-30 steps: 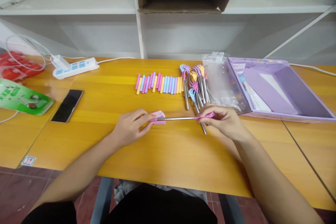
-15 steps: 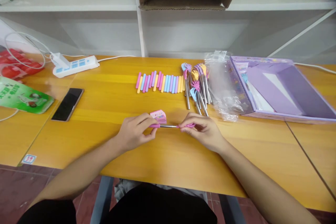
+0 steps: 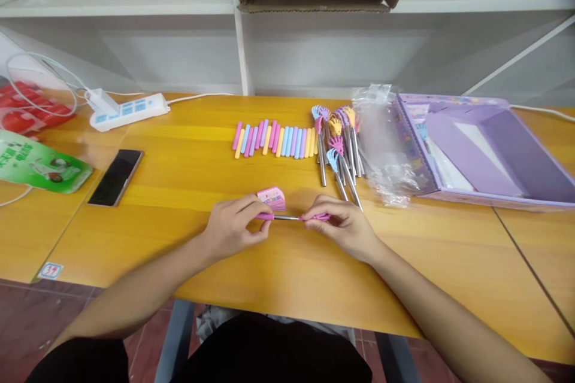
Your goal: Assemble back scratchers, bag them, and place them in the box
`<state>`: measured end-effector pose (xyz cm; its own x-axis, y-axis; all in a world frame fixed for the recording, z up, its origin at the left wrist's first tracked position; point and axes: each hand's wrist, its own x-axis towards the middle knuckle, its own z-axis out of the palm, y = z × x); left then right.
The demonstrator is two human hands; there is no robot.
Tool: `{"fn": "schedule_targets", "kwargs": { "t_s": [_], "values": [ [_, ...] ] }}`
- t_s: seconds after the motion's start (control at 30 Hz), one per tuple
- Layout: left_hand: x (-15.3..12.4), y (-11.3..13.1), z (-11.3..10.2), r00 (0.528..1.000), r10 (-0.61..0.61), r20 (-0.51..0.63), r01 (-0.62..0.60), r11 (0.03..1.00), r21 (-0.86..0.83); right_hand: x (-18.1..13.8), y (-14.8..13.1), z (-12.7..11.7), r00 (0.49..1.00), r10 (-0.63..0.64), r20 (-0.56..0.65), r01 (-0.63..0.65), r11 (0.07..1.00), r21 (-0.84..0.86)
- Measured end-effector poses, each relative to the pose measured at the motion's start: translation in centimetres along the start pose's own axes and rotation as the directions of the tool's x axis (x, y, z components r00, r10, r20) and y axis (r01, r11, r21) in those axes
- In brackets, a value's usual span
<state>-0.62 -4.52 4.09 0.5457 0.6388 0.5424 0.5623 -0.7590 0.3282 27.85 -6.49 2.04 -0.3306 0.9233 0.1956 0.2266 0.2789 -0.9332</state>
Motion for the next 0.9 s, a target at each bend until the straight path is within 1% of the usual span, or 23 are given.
{"fn": "schedule_targets", "kwargs": {
  "t_s": [0.4,0.67,0.73,0.8,0.87,0.9],
  "values": [
    [-0.2,0.7,0.3,0.998,-0.063,0.011,0.063,0.998,0.003,0.1,-0.1,0.5,1.0,0.015,0.007,-0.015,1.0,0.021],
    [-0.5,0.6,0.5,0.997,-0.069,0.028,0.07,0.998,-0.01,-0.1,0.3,0.9,1.0,0.019,0.013,-0.019,1.0,0.001],
    [-0.4,0.5,0.5,0.996,-0.079,0.042,0.081,0.995,-0.051,-0.1,0.1,0.7,1.0,0.001,0.023,0.0,1.0,-0.029],
    [-0.3,0.2,0.3,0.994,-0.079,0.075,0.088,0.989,-0.122,-0.1,-0.4,0.2,0.998,-0.043,0.036,0.046,0.994,-0.103],
    [-0.1,-0.3,0.1,0.992,-0.057,0.113,0.078,0.978,-0.193,-0.1,-1.0,-0.4,0.99,-0.105,0.091,0.124,0.966,-0.228],
    [0.0,-0.6,0.0,0.991,-0.048,0.126,0.075,0.974,-0.215,-0.1,-1.2,-0.7,0.982,-0.134,0.132,0.169,0.937,-0.307]
  ]
}}
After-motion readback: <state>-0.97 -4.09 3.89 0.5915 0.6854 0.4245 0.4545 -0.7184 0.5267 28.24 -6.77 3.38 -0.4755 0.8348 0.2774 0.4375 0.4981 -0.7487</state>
